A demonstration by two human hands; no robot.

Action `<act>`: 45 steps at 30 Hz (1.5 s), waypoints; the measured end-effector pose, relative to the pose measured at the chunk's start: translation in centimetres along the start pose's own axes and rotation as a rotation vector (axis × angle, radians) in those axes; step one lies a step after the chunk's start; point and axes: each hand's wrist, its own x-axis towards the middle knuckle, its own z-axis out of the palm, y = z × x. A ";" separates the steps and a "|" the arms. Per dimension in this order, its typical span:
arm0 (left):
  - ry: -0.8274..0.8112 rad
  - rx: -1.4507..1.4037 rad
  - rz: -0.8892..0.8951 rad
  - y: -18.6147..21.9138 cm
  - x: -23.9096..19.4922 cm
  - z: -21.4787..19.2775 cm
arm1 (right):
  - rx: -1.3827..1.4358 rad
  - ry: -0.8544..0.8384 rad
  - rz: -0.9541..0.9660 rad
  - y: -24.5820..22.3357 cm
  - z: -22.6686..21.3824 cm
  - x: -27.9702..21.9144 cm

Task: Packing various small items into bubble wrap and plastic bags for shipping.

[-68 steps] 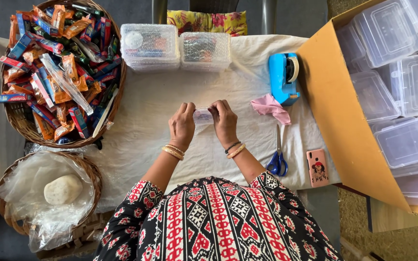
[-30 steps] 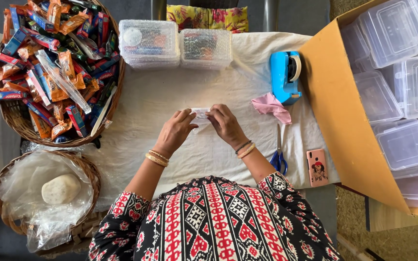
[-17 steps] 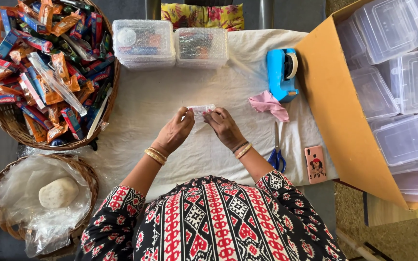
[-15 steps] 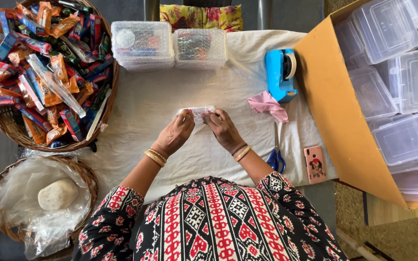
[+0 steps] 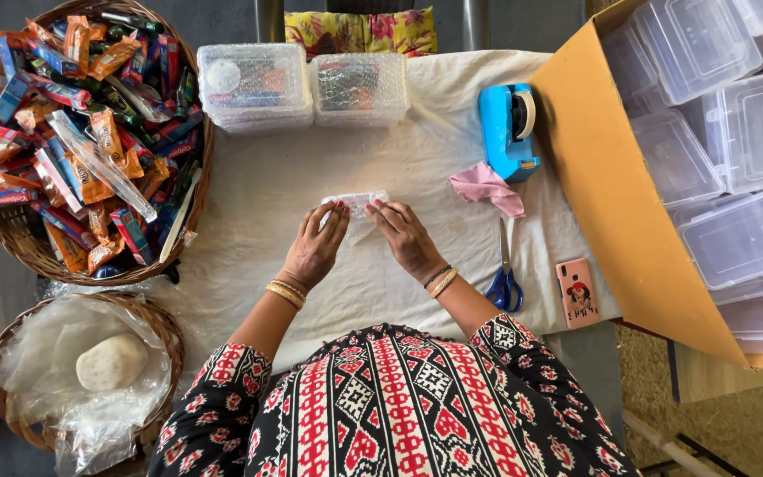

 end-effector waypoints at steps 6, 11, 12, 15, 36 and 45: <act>-0.006 -0.046 -0.038 0.6 -0.4 -0.1 | 0.338 0.027 0.320 1.9 1.8 -0.2; -0.018 -0.070 -0.036 0.4 -0.2 -0.8 | 0.642 0.037 0.480 4.2 3.4 1.2; -0.023 -0.078 -0.033 0.4 -0.1 -0.9 | 0.593 0.027 0.510 4.1 3.1 1.7; -0.035 -0.098 -0.037 0.4 0.1 -1.6 | 0.709 -0.002 0.502 4.8 2.5 2.2; -0.136 -0.041 0.014 1.6 2.2 -2.2 | 1.146 -0.102 0.718 5.7 4.0 0.1; -0.116 -0.099 -0.021 1.4 2.1 -2.7 | 0.480 0.603 0.793 18.4 4.2 -9.1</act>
